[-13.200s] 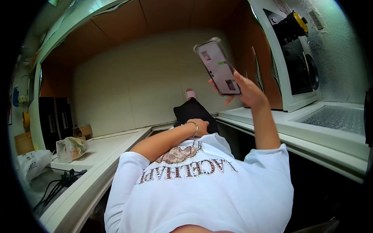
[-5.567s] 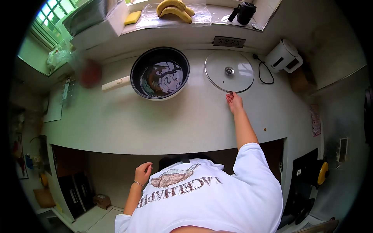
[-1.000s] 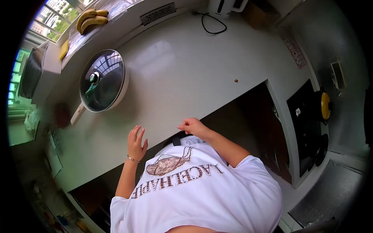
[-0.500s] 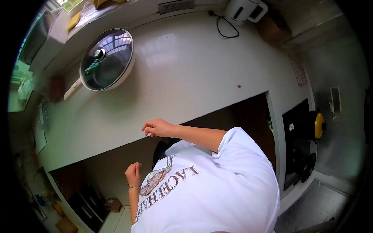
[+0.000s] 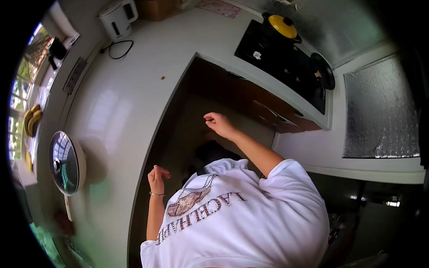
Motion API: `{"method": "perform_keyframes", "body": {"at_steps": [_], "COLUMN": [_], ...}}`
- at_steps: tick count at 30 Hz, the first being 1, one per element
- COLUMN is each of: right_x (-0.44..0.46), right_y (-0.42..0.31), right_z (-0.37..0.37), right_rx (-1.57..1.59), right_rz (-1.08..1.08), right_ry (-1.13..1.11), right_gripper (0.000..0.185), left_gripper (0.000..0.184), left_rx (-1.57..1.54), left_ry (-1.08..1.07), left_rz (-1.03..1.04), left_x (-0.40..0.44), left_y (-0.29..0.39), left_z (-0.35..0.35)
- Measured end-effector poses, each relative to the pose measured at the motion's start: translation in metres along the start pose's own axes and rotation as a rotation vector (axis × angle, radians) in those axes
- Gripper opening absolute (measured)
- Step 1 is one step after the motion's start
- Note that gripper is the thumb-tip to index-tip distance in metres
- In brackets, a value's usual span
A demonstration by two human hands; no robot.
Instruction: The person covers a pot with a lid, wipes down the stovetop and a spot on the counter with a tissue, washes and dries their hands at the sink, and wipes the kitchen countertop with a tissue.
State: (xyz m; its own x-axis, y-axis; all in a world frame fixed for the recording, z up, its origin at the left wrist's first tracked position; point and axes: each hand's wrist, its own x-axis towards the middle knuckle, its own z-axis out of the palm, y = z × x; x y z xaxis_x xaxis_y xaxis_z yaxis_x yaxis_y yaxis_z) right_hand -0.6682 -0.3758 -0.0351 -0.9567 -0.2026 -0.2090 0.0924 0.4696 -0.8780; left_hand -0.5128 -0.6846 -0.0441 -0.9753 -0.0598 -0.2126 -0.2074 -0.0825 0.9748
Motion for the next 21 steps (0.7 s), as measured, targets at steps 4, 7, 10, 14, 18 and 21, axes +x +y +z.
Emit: {"method": "perform_keyframes", "body": {"at_steps": [4, 7, 10, 14, 18, 21], "right_x": [0.013, 0.036, 0.070, 0.104, 0.143, 0.177], "right_y": [0.040, 0.078, 0.120, 0.154, 0.162, 0.145], "right_z": [-0.101, -0.169, -0.238, -0.304, -0.342, -0.346], "right_rx": [-0.233, -0.204, -0.368, -0.388, -0.448, -0.334], "right_rz": [0.018, 0.049, -0.051, -0.072, -0.245, -0.232], "right_ry": [0.294, 0.381, 0.509, 0.522, 0.586, 0.465], "right_gripper": [0.028, 0.031, 0.027, 0.029, 0.024, 0.023], "left_gripper": [0.069, 0.082, 0.093, 0.093, 0.090, 0.081], "left_rx": [-0.080, -0.079, -0.031, 0.039, -0.003, -0.116], "left_ry": [-0.223, -0.300, -0.390, -0.480, -0.551, -0.578], "left_rz": [-0.120, -0.233, -0.327, -0.450, -0.442, -0.401], "left_x": [0.048, 0.093, 0.146, 0.212, 0.256, 0.272], "left_y": [0.019, 0.014, 0.005, 0.012, 0.059, 0.059], "left_z": [0.066, 0.120, 0.184, 0.290, 0.379, 0.412]}}
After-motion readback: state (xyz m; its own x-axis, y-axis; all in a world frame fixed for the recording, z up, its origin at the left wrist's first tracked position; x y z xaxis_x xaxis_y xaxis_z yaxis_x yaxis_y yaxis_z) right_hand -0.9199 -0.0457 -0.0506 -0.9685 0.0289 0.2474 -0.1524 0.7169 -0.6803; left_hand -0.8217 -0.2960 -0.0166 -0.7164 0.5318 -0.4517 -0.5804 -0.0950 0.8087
